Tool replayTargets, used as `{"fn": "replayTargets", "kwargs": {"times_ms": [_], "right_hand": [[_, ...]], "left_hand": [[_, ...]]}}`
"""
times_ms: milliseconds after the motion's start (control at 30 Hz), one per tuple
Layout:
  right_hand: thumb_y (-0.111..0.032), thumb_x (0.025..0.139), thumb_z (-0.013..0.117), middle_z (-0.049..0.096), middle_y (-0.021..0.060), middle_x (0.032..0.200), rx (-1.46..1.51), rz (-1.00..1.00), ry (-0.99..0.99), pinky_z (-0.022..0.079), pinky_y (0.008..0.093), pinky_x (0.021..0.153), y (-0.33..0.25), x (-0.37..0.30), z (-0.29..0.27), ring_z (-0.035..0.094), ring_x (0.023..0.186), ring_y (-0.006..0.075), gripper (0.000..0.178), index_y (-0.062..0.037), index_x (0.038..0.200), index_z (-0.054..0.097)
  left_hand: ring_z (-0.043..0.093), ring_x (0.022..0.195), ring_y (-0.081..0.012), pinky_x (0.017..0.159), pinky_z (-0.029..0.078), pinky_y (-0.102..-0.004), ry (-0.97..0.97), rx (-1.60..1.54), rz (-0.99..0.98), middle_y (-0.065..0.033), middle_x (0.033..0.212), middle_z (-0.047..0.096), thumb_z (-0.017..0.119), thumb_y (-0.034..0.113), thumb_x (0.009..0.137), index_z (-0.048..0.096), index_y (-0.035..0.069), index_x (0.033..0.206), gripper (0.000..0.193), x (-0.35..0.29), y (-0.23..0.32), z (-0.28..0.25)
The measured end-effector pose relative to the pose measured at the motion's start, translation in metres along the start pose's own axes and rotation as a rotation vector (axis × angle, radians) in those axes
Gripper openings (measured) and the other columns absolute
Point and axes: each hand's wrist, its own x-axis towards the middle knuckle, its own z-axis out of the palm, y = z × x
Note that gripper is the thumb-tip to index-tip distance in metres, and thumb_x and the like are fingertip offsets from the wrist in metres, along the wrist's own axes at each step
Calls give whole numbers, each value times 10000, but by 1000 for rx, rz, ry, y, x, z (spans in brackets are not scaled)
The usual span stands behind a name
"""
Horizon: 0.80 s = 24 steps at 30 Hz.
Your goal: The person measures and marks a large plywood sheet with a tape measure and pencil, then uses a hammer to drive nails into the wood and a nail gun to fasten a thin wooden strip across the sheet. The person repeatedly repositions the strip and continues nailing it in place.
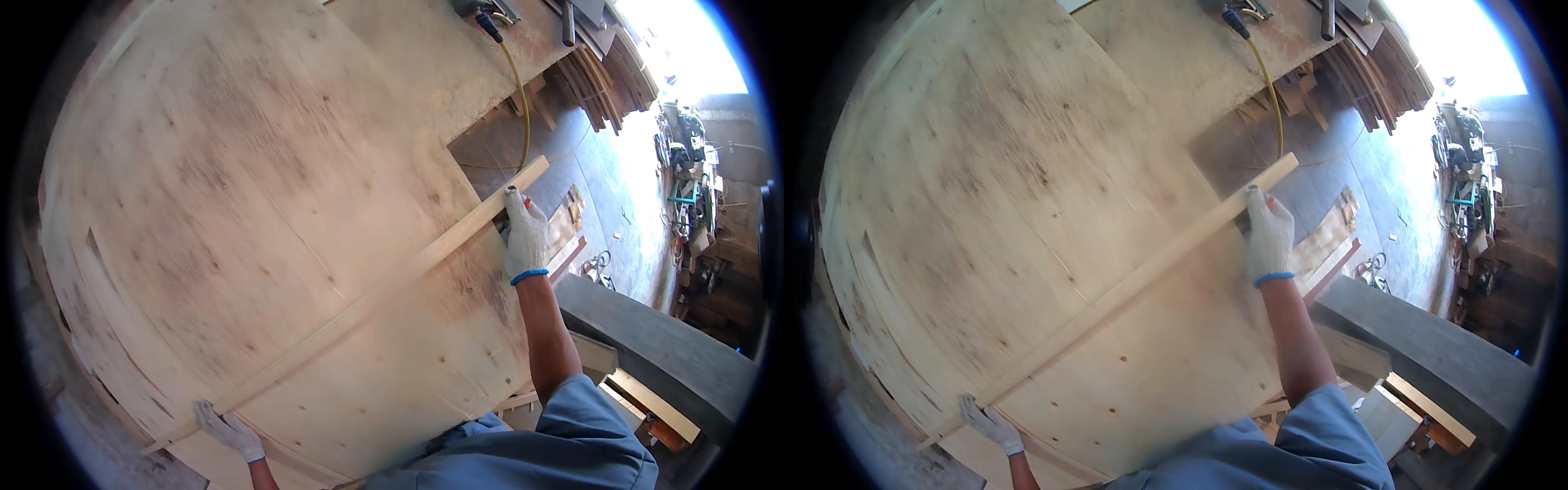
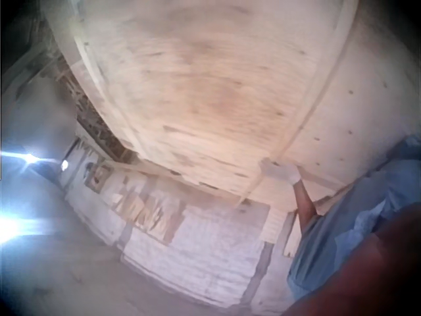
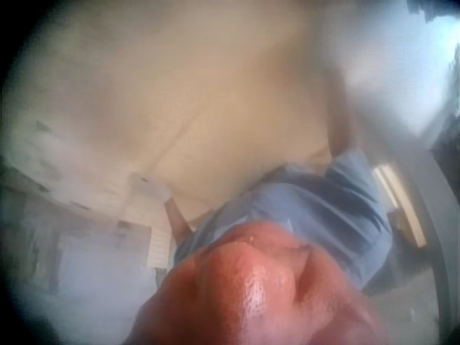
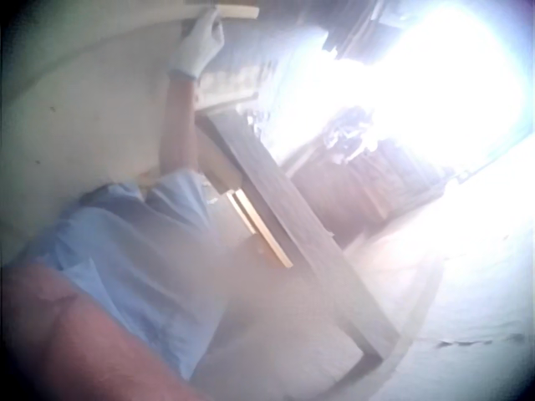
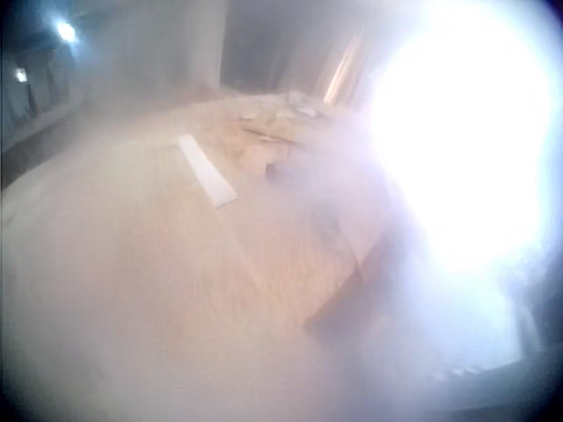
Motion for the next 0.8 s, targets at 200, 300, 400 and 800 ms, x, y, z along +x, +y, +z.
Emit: {"fn": "replayTargets", "kwargs": {"times_ms": [200, 300, 400, 800], "right_hand": [[-291, 1003, 690, 637, -12, 818, 146, 19, -51, 468, 251, 626, 0, 0, -1, 585, 720, 79, 263, -39, 931, 704], [-298, 997, 699, 623, -13, 783, 169, 7, -10, 455, 249, 604, -2, -5, -10, 571, 682, 79, 261, -53, 909, 696], [-290, 992, 701, 603, -16, 734, 79, 23, 29, 414, 240, 549, 1, -22, -43, 534, 612, 71, 255, -64, 876, 681], [-286, 1010, 672, 558, -27, 703, -204, -10, 158, 372, 243, 501, 59, -36, -136, 468, 560, 48, 238, -82, 887, 656]], "left_hand": [[402, 1438, -436, 1222, 254, -589, -25, -1, -18, -250, 1523, 465, 464, 321, 1077, 505, -34, 1420, 495, -1, -3, -3], [411, 1435, -436, 1219, 271, -581, -53, -24, 26, -251, 1520, 469, 506, 301, 1063, 510, -30, 1416, 484, 4, -3, -12], [416, 1436, -435, 1214, 291, -569, -158, 11, -35, -252, 1525, 468, 548, 284, 1050, 510, -32, 1413, 482, -13, 8, -37], [378, 1457, -446, 1216, 301, -552, -230, -31, -1, -267, 1543, 432, 589, 120, 975, 485, -34, 1427, 489, -66, 34, -42]]}}
